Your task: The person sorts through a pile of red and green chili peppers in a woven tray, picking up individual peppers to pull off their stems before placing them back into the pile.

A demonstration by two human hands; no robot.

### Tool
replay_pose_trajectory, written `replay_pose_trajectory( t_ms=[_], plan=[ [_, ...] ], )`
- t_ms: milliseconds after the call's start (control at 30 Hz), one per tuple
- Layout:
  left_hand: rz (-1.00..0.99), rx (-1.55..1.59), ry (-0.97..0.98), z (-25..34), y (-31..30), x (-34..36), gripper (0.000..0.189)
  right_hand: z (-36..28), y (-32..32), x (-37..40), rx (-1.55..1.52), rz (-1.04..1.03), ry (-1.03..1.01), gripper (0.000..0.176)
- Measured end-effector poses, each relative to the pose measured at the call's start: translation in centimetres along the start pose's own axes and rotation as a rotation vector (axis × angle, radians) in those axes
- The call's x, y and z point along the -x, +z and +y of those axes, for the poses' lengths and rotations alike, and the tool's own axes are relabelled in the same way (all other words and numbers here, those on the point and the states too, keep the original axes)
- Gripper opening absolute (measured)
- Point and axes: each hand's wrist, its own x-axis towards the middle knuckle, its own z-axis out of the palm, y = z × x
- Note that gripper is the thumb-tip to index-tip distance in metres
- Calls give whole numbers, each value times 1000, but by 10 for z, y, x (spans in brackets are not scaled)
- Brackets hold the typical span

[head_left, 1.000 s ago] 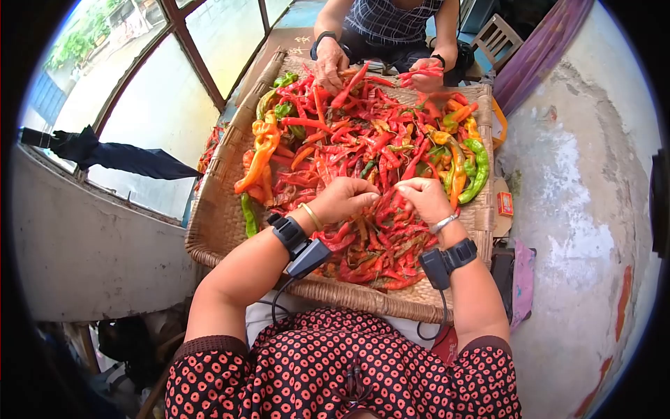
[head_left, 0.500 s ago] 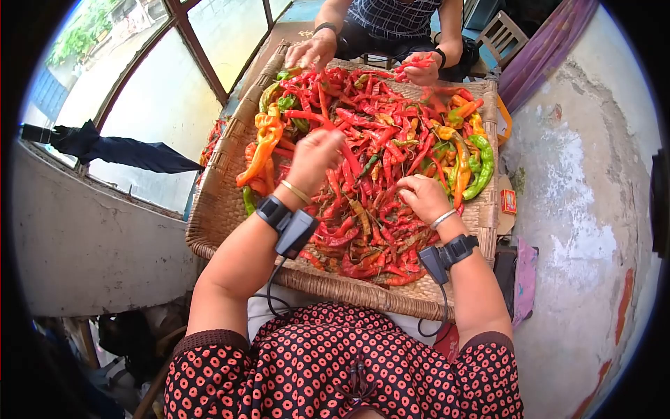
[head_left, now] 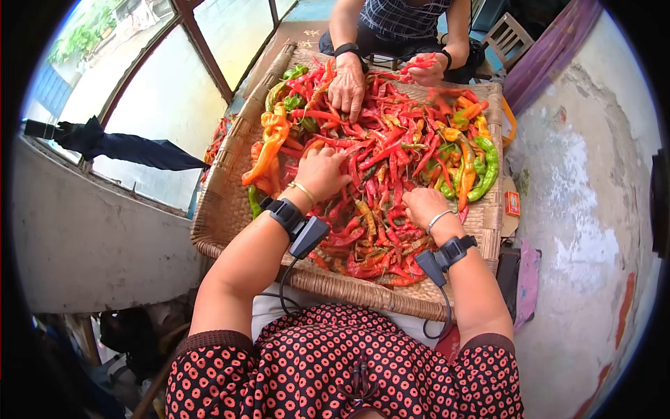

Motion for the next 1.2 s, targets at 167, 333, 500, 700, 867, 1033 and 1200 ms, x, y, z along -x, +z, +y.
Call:
replay_pose_trajectory(
  t_ms=[167, 333, 500, 700, 867, 1033, 1200],
  plan=[
    [-73, 52, 114, 1, 0, 4, 38, -5, -3, 2, -91, 30, 25, 13],
    [-251, 98, 221, 16, -2, 10, 27, 1, -3, -2, -165, -385, 30, 21],
    [-394, 74, 270, 43, -4, 20, 25, -12, -15, 0, -454, -634, -94, 21],
    [-641, 335, 482, 55, -5, 24, 24, -4, -42, 9, -779, -481, -146, 18],
    [-529, 706, 289, 50, -23, 16, 29, -3, -46, 13, -1258, -102, -77, 8],
    [-471, 1075, 16, 52, -20, 14, 29, -18, -43, 10, -1125, -200, -2, 9],
    [-438, 1319, -65, 42, -26, 5, 9, -25, -43, 10, -1258, -116, 85, 8]
  ],
)
